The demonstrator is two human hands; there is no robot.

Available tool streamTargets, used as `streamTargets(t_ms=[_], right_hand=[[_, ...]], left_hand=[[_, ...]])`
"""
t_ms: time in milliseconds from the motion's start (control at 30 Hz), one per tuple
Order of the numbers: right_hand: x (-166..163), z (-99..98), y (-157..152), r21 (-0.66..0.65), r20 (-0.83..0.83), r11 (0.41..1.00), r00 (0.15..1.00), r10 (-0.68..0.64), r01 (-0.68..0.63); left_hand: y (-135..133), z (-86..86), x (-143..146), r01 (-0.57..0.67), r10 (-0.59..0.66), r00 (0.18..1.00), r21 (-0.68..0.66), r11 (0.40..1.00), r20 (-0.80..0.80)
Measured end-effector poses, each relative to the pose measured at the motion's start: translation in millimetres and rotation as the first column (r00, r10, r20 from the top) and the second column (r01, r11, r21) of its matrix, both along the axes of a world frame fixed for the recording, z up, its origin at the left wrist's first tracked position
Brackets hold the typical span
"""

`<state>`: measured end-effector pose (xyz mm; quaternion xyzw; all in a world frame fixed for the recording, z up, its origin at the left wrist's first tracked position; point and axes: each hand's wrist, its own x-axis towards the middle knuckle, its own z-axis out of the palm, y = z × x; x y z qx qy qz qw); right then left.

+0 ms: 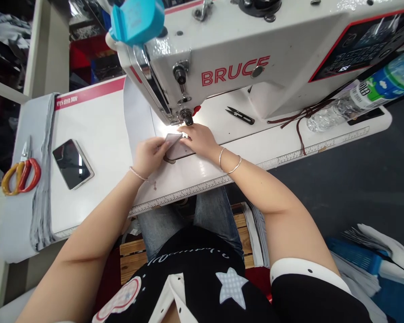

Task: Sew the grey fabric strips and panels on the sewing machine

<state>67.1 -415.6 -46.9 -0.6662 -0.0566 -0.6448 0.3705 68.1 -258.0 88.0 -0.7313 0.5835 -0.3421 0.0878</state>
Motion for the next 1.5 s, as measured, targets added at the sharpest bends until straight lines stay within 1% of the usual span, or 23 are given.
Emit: streamTargets(t_ms=[67, 133, 233, 333, 400, 433, 500, 567, 633, 733, 800, 933, 1067, 1133, 1200, 1267, 1300, 1367, 1400, 1433, 1500], right_hand=[[0.1, -5.6, -0.7, -0.068, 0.087, 0.998, 0.996, 0.015, -0.009], [1.2, -12.4, -2.3, -0.162, 0.176, 0.987, 0.984, 0.028, 0.001], [4.4, -21.3, -3.5, -0.290, 0.272, 0.956, 0.962, 0.039, 0.043], [7.6, -24.7, -2.0, -0.323, 0.336, 0.942, 0.942, 0.030, 0.085], [8.3, -23.2, -0.5, -0.311, 0.339, 0.948, 0.940, 0.038, 0.074], [8.0, -21.5, 0.1, -0.303, 0.322, 0.952, 0.945, 0.060, 0.043], [6.0, -16.7, 0.6, -0.271, 0.253, 0.960, 0.957, 0.140, -0.069], [2.7, -11.1, 0.2, -0.195, 0.173, 0.960, 0.957, 0.234, -0.200], [-1.2, -5.8, -0.6, -0.095, 0.107, 0.945, 0.941, 0.322, -0.313], [-6.0, 0.0, -1.1, 0.014, 0.057, 0.906, 0.905, 0.422, -0.423], [-7.7, 2.1, -1.0, 0.047, 0.054, 0.888, 0.889, 0.454, -0.457], [-8.4, 3.6, -0.5, 0.061, 0.065, 0.871, 0.873, 0.483, -0.487], [-9.6, 4.3, -1.1, 0.058, 0.066, 0.875, 0.876, 0.477, -0.481], [-11.6, 3.4, -1.5, 0.040, 0.048, 0.894, 0.895, 0.444, -0.446], [-13.9, 0.0, -1.0, -0.030, 0.021, 0.938, 0.938, 0.347, -0.346], [-15.5, -6.0, 1.0, -0.167, 0.015, 0.974, 0.987, 0.161, -0.156], [-15.6, -9.7, 2.5, -0.245, 0.026, 0.969, 0.998, 0.049, -0.042], [-14.6, -17.0, 6.2, -0.371, 0.072, 0.914, 0.986, -0.148, 0.164], [-13.6, -20.0, 8.0, -0.412, 0.097, 0.879, 0.971, -0.218, 0.239], [-12.5, -22.5, 9.5, -0.442, 0.121, 0.847, 0.955, -0.272, 0.297], [-10.6, -25.1, 11.6, -0.478, 0.159, 0.796, 0.928, -0.338, 0.372]], left_hand=[[2.6, -5.1, 1.9, 0.047, -0.058, 0.994, 0.117, 0.992, 0.095], [4.7, -10.9, 4.0, 0.039, -0.072, 0.983, 0.190, 0.981, 0.167], [6.8, -18.0, 6.8, -0.012, -0.041, 0.966, 0.201, 0.979, 0.257], [7.4, -20.9, 7.1, -0.043, -0.009, 0.963, 0.188, 0.981, 0.270], [7.1, -20.9, 5.3, -0.051, 0.005, 0.970, 0.183, 0.982, 0.245], [6.7, -20.7, 3.9, -0.054, 0.012, 0.974, 0.180, 0.982, 0.226], [5.7, -20.1, 0.7, -0.064, 0.035, 0.983, 0.160, 0.985, 0.182], [4.5, -19.5, -1.7, -0.093, 0.075, 0.987, 0.117, 0.989, 0.144], [3.4, -18.5, -2.1, -0.128, 0.118, 0.986, 0.071, 0.989, 0.121], [2.3, -16.1, 1.4, -0.140, 0.135, 0.985, 0.034, 0.990, 0.110], [1.7, -13.9, 4.4, -0.124, 0.121, 0.988, 0.019, 0.992, 0.098], [0.6, -9.6, 5.8, -0.114, 0.113, 0.991, 0.014, 0.993, 0.072], [0.2, -7.4, 3.4, -0.116, 0.114, 0.991, 0.022, 0.993, 0.077], [1.5, -8.0, 3.1, -0.110, 0.106, 0.989, 0.029, 0.994, 0.103], [4.1, -10.0, 3.5, -0.112, 0.102, 0.983, 0.062, 0.992, 0.152], [7.6, -13.1, 4.0, -0.125, 0.095, 0.967, 0.116, 0.985, 0.236], [9.4, -14.7, 4.2, -0.134, 0.086, 0.953, 0.148, 0.980, 0.290], [12.7, -17.5, 4.1, -0.152, 0.057, 0.913, 0.207, 0.967, 0.403], [14.0, -18.4, 4.0, -0.160, 0.039, 0.892, 0.232, 0.960, 0.451], [15.2, -19.0, 3.9, -0.164, 0.021, 0.872, 0.253, 0.953, 0.489], [16.9, -19.1, 3.9, -0.162, -0.014, 0.846, 0.280, 0.946, 0.534]])
